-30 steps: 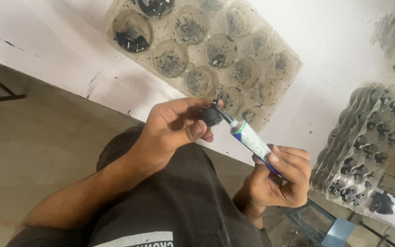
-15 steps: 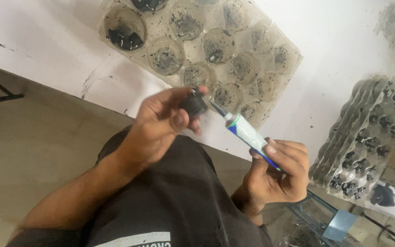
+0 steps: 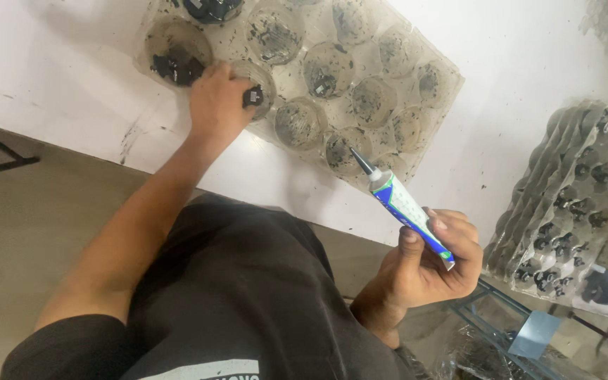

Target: The person picks small black plastic components from blister trays on a workbench, squeezes adhesive from a tube onto each part, and places the treated parts back into the trays. They work through the parts one at a time, occasionally repositioning trays and reaching for a cardboard box on the table.

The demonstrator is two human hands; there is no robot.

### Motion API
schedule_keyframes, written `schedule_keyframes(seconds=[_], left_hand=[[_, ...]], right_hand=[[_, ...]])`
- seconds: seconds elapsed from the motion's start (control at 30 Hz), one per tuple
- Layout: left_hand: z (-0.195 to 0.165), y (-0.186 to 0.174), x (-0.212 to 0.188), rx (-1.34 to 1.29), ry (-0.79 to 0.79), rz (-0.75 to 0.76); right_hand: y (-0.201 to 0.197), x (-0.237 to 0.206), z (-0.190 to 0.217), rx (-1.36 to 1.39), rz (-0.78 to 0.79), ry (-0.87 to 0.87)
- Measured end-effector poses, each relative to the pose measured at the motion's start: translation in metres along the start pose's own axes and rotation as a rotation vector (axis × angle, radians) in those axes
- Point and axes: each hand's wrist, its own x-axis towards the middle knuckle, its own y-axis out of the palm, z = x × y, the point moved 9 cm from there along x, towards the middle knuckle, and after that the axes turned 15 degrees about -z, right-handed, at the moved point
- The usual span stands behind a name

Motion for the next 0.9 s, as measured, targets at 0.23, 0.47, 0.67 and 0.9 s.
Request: schedule_keyframes(seconds=[0.23,0.47,0.67,0.9], left_hand=[[0.027,-0.023,0.014,-0.147,-0.064,0.028],[0.101,-0.032,0.054,0.191,0.027,0.397],[0.113,-0.018,0.059,0.327,0.029,0.514],[0.106,-0.057,0.05,0.159,-0.169,0.108]], right_hand=[[-0.001,0.008,-0.01,0.013,-0.004,-0.012],[0.014,0.003,-0.029,0.121,0.038,0.092],[0.023,-0.003,-0.042,0.183,0.011,0.192],[0.034,-0.001,-0.048,0.281,0.021,0.285]])
